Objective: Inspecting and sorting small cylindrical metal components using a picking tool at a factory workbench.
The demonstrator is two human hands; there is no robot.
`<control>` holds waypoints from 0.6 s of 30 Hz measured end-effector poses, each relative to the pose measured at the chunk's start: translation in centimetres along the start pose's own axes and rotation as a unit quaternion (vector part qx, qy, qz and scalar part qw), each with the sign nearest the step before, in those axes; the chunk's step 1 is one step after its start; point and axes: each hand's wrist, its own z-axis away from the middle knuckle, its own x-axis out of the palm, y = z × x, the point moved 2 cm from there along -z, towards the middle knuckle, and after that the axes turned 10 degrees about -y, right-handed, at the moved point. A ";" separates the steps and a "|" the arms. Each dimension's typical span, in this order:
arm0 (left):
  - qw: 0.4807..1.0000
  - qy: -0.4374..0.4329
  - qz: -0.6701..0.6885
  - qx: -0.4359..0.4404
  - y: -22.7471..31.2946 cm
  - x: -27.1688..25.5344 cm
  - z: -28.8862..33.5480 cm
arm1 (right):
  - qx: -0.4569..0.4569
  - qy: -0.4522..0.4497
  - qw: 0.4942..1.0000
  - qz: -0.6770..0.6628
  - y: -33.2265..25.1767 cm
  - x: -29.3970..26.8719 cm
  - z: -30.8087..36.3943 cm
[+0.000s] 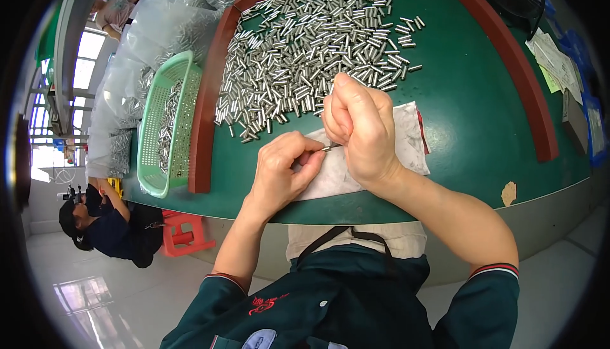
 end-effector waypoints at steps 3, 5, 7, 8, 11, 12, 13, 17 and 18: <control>1.000 -0.010 0.002 -0.015 0.0 0.2 0.0 | -0.027 -0.021 0.998 -0.048 0.0 -0.3 0.2; 1.000 0.000 -0.003 -0.015 -0.2 0.4 0.1 | -0.018 -0.020 0.999 -0.034 -0.1 -0.1 0.2; 1.000 0.001 -0.002 -0.018 -0.2 0.4 0.1 | -0.003 -0.026 0.999 -0.019 0.0 -0.1 0.3; 1.000 0.003 0.000 -0.020 -0.2 0.4 0.0 | -0.003 -0.024 1.000 -0.019 -0.1 -0.1 0.3; 1.000 0.004 -0.002 -0.015 0.0 0.3 -0.1 | 0.002 -0.016 1.000 -0.023 -0.3 -0.1 0.2; 1.000 0.003 -0.002 -0.016 0.0 0.3 -0.1 | 0.004 -0.020 0.999 -0.026 -0.4 -0.1 0.2; 1.000 0.002 -0.001 -0.020 0.1 0.2 -0.1 | 0.005 -0.023 0.999 -0.030 -0.3 -0.1 0.2; 1.000 0.000 0.002 -0.022 -0.1 0.4 -0.1 | 0.012 -0.029 0.999 -0.026 -0.2 -0.1 0.2; 1.000 -0.001 0.003 -0.022 -0.1 0.4 -0.1 | 0.008 -0.032 0.999 -0.024 -0.2 -0.1 0.2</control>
